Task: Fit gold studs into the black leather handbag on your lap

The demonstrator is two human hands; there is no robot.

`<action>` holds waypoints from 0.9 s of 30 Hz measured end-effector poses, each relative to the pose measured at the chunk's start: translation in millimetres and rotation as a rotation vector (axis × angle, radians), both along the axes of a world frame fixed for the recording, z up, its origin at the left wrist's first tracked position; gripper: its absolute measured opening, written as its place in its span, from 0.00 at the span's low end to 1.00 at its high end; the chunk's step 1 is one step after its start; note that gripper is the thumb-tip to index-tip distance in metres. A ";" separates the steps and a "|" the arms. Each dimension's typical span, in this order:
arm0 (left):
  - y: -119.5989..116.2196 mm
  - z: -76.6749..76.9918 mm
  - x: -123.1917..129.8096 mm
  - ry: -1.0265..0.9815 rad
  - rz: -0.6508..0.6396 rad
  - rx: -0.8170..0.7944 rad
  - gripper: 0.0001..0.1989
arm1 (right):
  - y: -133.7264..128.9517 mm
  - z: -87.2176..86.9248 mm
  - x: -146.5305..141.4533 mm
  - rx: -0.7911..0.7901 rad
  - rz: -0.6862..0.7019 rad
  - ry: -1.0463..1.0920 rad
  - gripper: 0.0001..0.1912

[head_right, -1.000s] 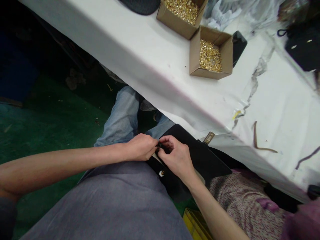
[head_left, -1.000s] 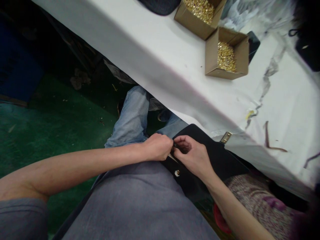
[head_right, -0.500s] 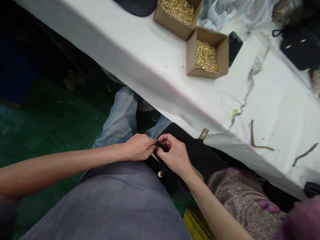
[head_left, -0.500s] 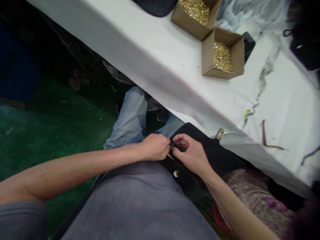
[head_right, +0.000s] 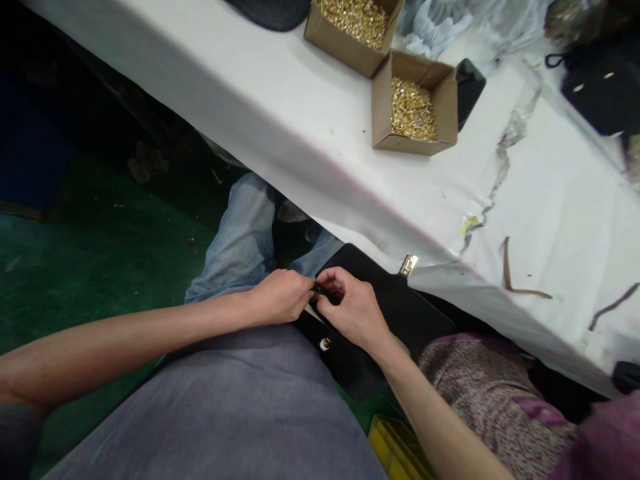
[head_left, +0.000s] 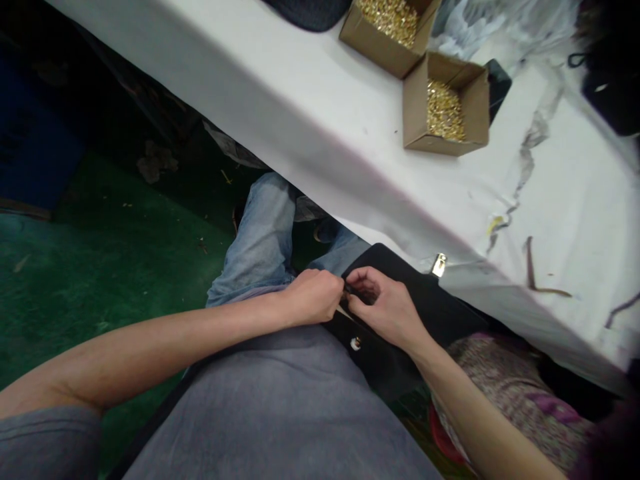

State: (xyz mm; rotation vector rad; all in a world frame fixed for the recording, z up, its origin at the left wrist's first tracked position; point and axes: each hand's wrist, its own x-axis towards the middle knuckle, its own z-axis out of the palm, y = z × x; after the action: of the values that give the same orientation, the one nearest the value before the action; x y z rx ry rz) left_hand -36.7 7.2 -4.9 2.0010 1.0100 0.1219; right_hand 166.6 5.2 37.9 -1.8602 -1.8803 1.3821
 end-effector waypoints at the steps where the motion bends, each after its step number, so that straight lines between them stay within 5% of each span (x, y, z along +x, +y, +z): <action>1: -0.4 -2.2 0.2 -0.009 0.004 0.008 0.13 | -0.2 -0.7 0.2 -0.002 -0.001 0.002 0.12; 7: -1.1 -6.0 1.9 -0.023 0.052 0.010 0.15 | -2.5 -5.0 2.2 -0.016 -0.048 0.000 0.13; 14: -5.2 -12.9 2.5 -0.086 0.157 0.046 0.16 | -3.1 7.6 19.0 -0.319 -0.159 0.201 0.32; 27: -5.8 -8.0 4.8 -0.083 0.167 0.065 0.15 | -13.9 3.0 16.3 -0.406 -0.512 0.235 0.25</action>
State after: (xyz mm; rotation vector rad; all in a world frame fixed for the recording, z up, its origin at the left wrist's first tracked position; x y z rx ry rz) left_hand -31.9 1.4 -12.9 1.9509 1.1306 0.3290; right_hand 182.9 -8.7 40.9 -2.0369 -0.9646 1.7669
